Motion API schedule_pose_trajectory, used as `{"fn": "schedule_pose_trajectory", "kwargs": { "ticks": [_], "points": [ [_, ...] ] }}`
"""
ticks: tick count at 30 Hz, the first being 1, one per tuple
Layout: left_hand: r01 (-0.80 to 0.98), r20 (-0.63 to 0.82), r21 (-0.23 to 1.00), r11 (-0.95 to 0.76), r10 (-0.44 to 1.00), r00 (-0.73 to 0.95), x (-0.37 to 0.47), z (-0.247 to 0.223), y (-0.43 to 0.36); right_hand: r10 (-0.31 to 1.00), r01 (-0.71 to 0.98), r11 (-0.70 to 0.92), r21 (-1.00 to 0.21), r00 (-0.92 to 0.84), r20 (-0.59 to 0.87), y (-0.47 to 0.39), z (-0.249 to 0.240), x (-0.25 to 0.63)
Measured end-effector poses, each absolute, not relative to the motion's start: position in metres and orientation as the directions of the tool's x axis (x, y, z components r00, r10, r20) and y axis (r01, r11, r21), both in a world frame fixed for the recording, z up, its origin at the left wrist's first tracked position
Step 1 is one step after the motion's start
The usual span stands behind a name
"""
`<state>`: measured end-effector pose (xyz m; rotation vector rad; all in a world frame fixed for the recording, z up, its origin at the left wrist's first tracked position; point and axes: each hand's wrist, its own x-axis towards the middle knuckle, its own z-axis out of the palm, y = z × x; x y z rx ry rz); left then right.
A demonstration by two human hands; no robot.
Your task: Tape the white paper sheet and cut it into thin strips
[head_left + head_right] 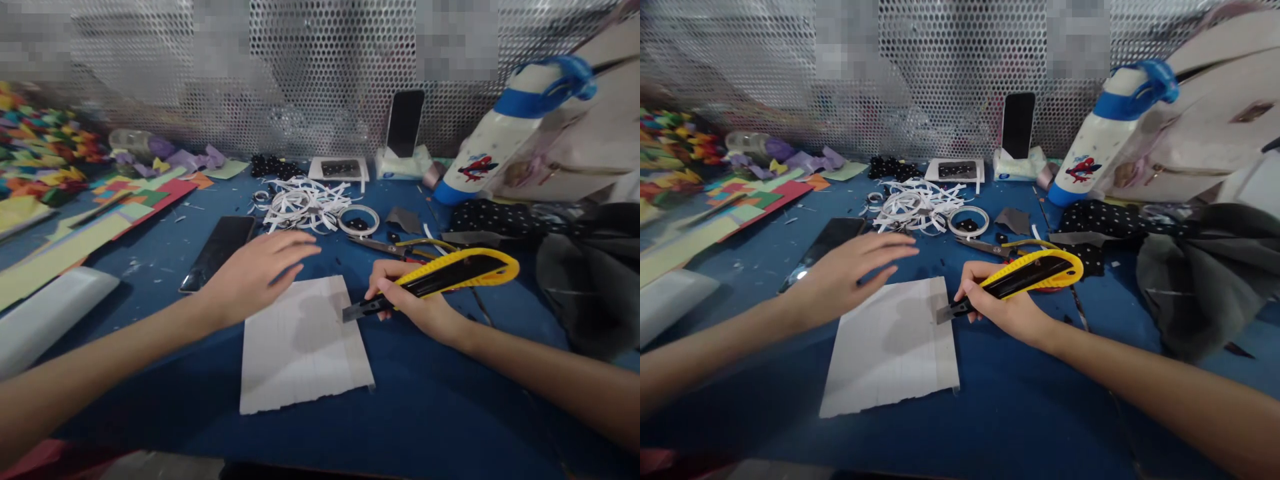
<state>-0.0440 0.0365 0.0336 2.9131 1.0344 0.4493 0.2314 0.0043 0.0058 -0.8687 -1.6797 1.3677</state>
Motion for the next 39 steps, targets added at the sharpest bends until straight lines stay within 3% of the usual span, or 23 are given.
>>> {"fn": "schedule_pose_trajectory", "kwargs": {
  "ticks": [3,6,11,15,20,31,39],
  "points": [
    [0.585,0.188,0.135,-0.800,0.600,0.778,-0.055,0.020,0.007,0.872,0.059,0.207,-0.977,-0.465,0.157,0.003,0.009,0.232],
    [0.541,0.185,0.079,-0.837,0.545,0.818,-0.059,0.008,-0.009,0.859,0.073,0.269,-0.960,-0.469,0.205,0.001,0.006,0.236],
    [0.488,0.237,-0.011,-0.873,0.472,0.849,-0.054,0.001,-0.015,0.885,-0.071,0.389,-0.918,-0.247,0.394,0.003,-0.002,0.240],
    [0.488,0.237,0.040,-0.872,0.483,0.843,-0.051,0.003,-0.018,0.928,0.066,0.288,-0.955,-0.265,0.262,0.009,0.002,0.234],
    [0.461,0.101,0.201,-0.864,0.486,0.868,-0.059,0.003,-0.016,0.945,0.206,0.190,-0.960,-0.305,0.122,0.013,0.009,0.230],
    [0.460,0.020,0.220,-0.860,0.475,0.880,-0.065,0.007,-0.015,0.951,0.212,0.123,-0.970,-0.305,0.054,0.017,0.004,0.233],
    [0.445,0.057,0.249,-0.860,0.472,0.880,-0.065,0.006,-0.014,0.956,0.163,0.083,-0.983,-0.291,0.033,0.015,-0.001,0.236]
  ]
}}
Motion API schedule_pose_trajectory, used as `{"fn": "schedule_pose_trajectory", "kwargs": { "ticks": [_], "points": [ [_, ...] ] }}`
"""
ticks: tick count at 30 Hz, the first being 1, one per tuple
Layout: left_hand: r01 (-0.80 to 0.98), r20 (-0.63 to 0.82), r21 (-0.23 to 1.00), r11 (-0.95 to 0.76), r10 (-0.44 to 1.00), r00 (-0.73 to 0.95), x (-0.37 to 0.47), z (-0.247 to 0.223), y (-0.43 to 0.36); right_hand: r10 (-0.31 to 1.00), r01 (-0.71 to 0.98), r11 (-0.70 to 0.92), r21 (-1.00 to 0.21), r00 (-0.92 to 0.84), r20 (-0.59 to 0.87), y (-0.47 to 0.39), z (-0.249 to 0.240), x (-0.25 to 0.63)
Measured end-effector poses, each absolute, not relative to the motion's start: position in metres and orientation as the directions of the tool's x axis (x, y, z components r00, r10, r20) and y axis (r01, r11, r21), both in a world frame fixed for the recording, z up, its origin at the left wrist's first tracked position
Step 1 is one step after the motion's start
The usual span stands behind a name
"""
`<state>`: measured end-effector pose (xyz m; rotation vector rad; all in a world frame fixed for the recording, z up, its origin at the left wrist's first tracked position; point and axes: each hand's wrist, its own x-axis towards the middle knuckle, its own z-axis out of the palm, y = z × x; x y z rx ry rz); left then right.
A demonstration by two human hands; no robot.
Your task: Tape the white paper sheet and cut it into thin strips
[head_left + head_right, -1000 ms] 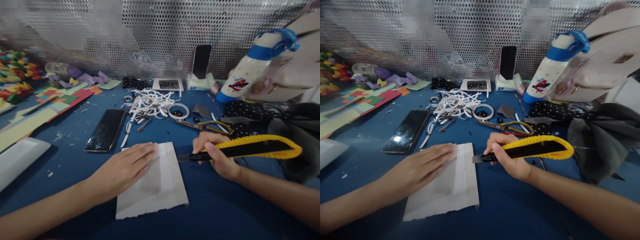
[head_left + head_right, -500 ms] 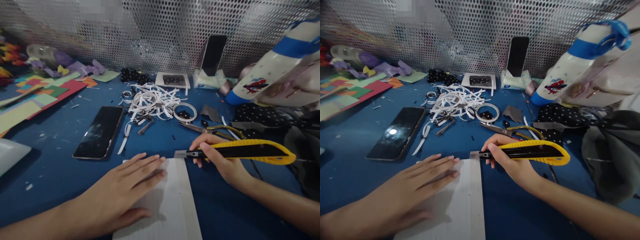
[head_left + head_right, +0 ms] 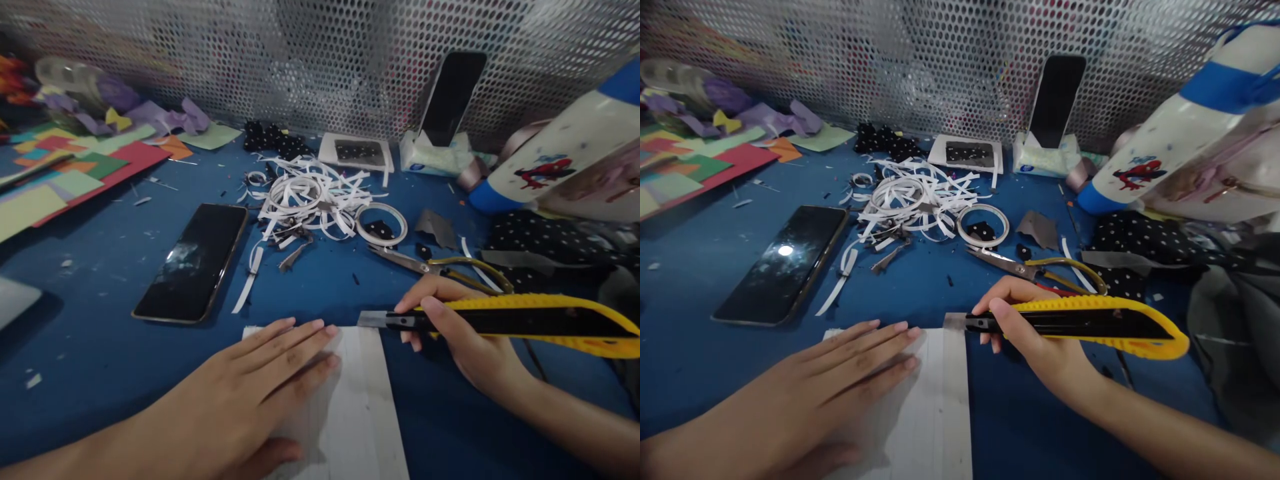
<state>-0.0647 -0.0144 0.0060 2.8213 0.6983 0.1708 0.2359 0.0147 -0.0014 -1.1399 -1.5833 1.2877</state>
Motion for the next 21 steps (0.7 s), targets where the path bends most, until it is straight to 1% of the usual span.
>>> {"fn": "schedule_pose_trajectory", "kwargs": {
  "ticks": [5,11,15,18,21],
  "points": [
    [0.452,0.041,0.237,-0.860,0.474,0.880,-0.0637,0.0069,-0.0140,0.959,0.153,0.088,-0.984,-0.281,0.042,0.0152,-0.0017,0.2359],
    [0.453,0.047,0.282,-0.846,0.484,0.874,-0.0651,0.0054,-0.0147,0.958,0.163,0.088,-0.983,-0.284,0.039,0.0159,0.0001,0.2346],
    [0.452,0.044,0.255,-0.855,0.477,0.878,-0.0654,0.0056,-0.0153,0.951,0.192,0.096,-0.977,-0.308,0.033,0.0154,0.0018,0.2342],
    [0.451,0.040,0.247,-0.858,0.474,0.880,-0.0651,0.0058,-0.0151,0.965,0.162,0.078,-0.984,-0.261,0.033,0.0149,0.0003,0.2359],
    [0.462,0.040,0.278,-0.842,0.491,0.870,-0.0646,0.0056,-0.0143,0.972,0.147,0.061,-0.987,-0.233,0.026,0.0149,-0.0011,0.2366]
  ]
}}
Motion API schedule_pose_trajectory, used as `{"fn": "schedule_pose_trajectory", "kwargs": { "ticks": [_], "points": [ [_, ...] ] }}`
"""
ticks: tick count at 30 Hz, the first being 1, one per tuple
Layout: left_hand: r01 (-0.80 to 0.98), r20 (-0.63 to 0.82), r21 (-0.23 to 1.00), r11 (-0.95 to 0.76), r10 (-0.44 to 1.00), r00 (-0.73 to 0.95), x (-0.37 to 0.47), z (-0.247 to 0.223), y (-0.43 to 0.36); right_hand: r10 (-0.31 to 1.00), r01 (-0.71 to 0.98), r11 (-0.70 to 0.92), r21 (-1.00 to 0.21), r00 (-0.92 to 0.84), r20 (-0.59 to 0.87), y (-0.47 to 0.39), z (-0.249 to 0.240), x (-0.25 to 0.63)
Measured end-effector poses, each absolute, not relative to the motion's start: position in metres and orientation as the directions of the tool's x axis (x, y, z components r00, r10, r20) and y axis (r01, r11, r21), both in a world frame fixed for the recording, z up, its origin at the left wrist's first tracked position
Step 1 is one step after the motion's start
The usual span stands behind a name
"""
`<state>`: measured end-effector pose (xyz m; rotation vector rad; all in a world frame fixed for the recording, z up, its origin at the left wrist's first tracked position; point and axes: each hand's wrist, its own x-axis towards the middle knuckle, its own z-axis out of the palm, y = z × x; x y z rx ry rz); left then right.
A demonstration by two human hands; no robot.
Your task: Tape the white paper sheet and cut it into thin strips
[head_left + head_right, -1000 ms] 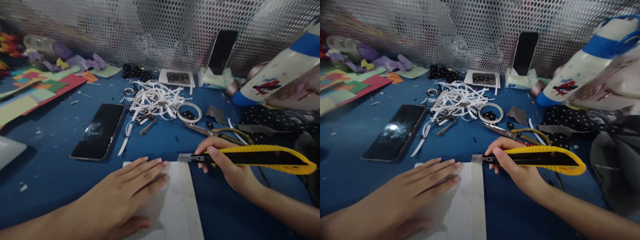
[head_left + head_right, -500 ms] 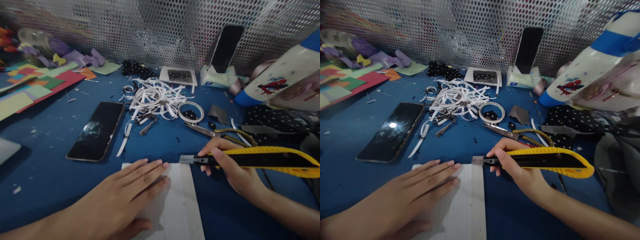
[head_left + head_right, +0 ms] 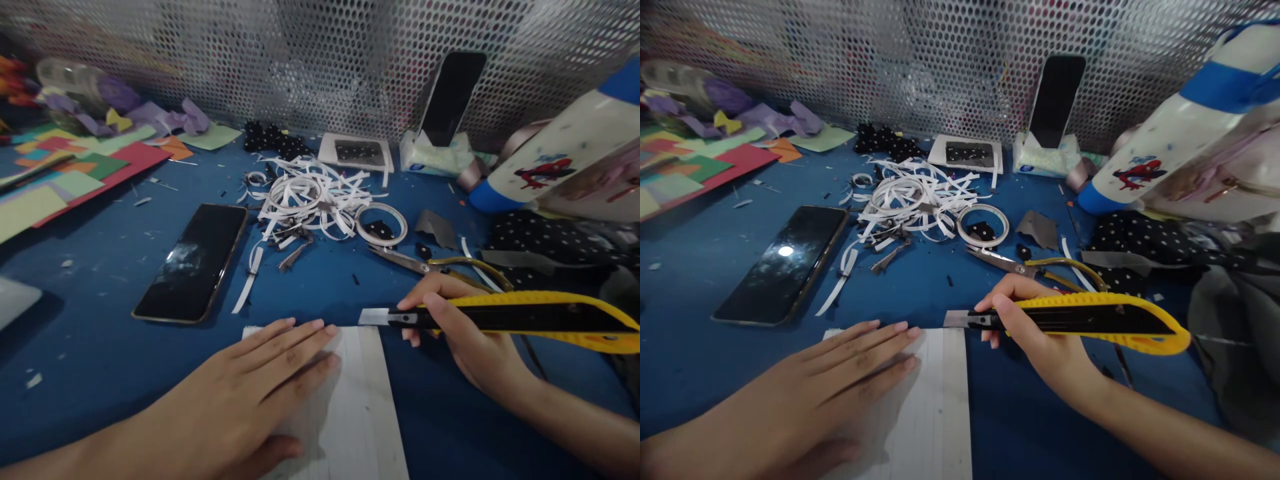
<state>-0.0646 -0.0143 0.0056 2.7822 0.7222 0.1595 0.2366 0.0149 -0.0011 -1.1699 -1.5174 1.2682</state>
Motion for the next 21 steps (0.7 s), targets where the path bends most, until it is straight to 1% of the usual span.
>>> {"fn": "schedule_pose_trajectory", "kwargs": {
  "ticks": [4,9,13,21],
  "points": [
    [0.457,0.026,0.310,-0.833,0.488,0.872,-0.0642,0.0051,-0.0134,0.965,0.163,0.085,-0.983,-0.258,0.041,0.0155,-0.0005,0.2347],
    [0.454,0.051,0.271,-0.849,0.484,0.874,-0.0638,0.0058,-0.0136,0.966,0.171,0.085,-0.982,-0.257,0.039,0.0159,0.0004,0.2338],
    [0.453,0.034,0.228,-0.862,0.472,0.881,-0.0653,0.0062,-0.0150,0.961,0.168,0.094,-0.981,-0.271,0.045,0.0152,0.0008,0.2344],
    [0.457,0.032,0.241,-0.856,0.478,0.878,-0.0649,0.0045,-0.0149,0.957,0.189,0.099,-0.977,-0.288,0.041,0.0165,0.0017,0.2339]
  ]
}}
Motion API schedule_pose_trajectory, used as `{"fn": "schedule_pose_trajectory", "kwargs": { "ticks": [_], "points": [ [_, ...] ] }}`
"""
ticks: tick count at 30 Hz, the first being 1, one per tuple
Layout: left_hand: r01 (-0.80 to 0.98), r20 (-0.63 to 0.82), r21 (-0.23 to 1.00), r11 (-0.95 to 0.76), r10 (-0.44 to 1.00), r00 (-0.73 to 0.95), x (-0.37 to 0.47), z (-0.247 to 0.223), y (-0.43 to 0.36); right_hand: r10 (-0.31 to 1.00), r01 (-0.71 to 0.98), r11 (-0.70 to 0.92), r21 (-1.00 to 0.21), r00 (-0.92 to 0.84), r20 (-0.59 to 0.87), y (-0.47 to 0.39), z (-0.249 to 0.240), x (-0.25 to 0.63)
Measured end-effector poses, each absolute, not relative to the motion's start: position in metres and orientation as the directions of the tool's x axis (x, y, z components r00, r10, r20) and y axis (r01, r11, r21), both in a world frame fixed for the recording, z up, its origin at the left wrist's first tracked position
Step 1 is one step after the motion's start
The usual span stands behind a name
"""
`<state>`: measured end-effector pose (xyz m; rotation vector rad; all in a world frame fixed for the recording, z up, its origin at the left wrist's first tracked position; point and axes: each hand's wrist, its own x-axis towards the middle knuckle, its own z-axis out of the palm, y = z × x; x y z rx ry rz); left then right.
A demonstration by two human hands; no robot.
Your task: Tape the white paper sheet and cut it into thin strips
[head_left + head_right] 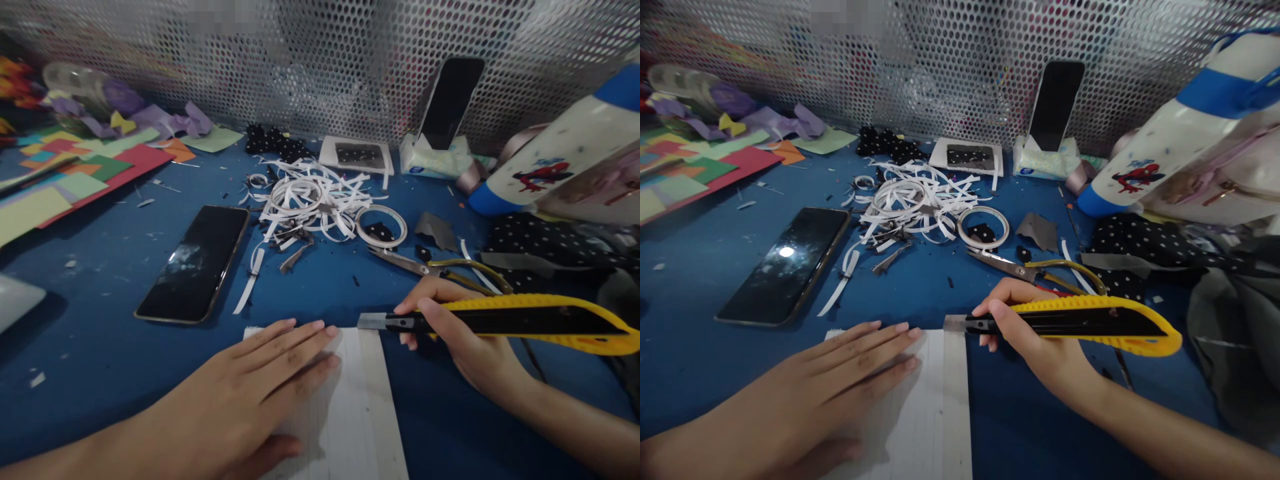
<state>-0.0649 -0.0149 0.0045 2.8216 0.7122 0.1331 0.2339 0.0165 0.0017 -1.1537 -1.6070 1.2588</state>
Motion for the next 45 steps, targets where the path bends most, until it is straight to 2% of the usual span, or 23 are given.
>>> {"fn": "schedule_pose_trajectory", "kwargs": {
  "ticks": [5,20,25,31,38,45],
  "points": [
    [0.455,0.051,0.266,-0.850,0.484,0.874,-0.0626,0.0039,-0.0138,0.955,0.198,0.104,-0.975,-0.295,0.042,0.0161,0.0022,0.2352],
    [0.464,0.035,0.196,-0.864,0.479,0.877,-0.0647,0.0026,-0.0152,0.939,0.178,0.125,-0.976,-0.338,0.058,0.0181,0.0038,0.2368],
    [0.475,0.048,0.217,-0.853,0.496,0.867,-0.0643,0.0014,-0.0165,0.921,0.211,0.136,-0.968,-0.388,0.044,0.0168,0.0083,0.2344],
    [0.461,0.042,0.236,-0.856,0.483,0.875,-0.0656,0.0019,-0.0158,0.966,0.153,0.105,-0.983,-0.251,0.064,0.0175,-0.0007,0.2355],
    [0.469,0.022,0.214,-0.857,0.484,0.875,-0.0653,0.0031,-0.0161,0.955,0.179,0.116,-0.977,-0.291,0.060,0.0175,0.0026,0.2343],
    [0.471,0.027,0.249,-0.846,0.493,0.870,-0.0653,0.0036,-0.0158,0.951,0.190,0.121,-0.974,-0.302,0.059,0.0161,0.0041,0.2332]
  ]
}}
